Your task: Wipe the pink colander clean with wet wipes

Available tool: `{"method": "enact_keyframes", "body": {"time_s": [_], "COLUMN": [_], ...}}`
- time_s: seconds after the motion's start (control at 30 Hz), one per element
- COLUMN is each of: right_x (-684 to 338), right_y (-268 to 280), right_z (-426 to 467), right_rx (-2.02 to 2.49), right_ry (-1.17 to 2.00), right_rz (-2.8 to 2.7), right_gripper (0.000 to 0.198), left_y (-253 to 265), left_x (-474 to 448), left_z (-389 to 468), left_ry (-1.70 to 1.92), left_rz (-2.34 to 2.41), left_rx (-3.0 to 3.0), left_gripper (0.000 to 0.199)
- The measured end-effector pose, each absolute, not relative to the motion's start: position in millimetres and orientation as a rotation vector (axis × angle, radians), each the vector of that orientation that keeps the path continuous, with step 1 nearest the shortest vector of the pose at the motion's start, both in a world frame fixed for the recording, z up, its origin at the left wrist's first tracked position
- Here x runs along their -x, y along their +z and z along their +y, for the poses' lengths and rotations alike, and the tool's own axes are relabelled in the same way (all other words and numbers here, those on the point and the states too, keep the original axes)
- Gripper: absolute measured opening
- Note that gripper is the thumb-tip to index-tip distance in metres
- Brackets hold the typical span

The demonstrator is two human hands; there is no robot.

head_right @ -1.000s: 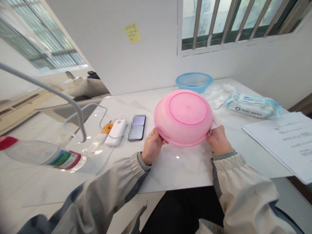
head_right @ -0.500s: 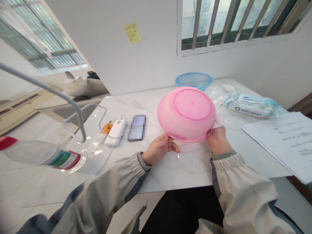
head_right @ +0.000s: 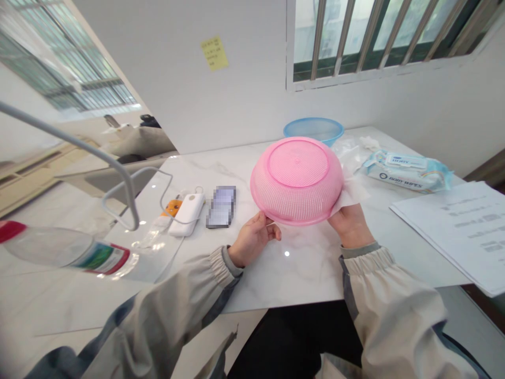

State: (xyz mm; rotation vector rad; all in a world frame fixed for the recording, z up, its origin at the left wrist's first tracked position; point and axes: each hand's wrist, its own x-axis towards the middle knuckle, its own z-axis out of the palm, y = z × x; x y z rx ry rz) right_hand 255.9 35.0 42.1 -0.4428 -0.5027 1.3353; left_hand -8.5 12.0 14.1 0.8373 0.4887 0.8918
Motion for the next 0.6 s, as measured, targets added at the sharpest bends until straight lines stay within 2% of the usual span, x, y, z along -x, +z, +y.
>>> {"method": "enact_keyframes", "body": {"time_s": [0.17, 0.4, 0.6], "right_x": [-245.7, -249.4, -245.6], "right_y": [40.5, 27.9, 31.8], "right_z": [26.6, 22.6, 22.1], "right_rx": [0.429, 0.526, 0.595], "right_ry": [1.243, 1.198, 1.138], "right_rz": [-0.49, -0.469, -0.396], "right_gripper": [0.043, 0.039, 0.025], "left_y": [13.9, 12.2, 17.0], "left_x": [8.0, 9.1, 9.9], "left_z": [13.7, 16.5, 17.6], "left_ry": [0.897, 0.898, 0.869], "left_rz": [0.528, 0.572, 0.566], "left_rx": [-0.779, -0.723, -0.69], "left_gripper": [0.039, 0.034, 0.039]}}
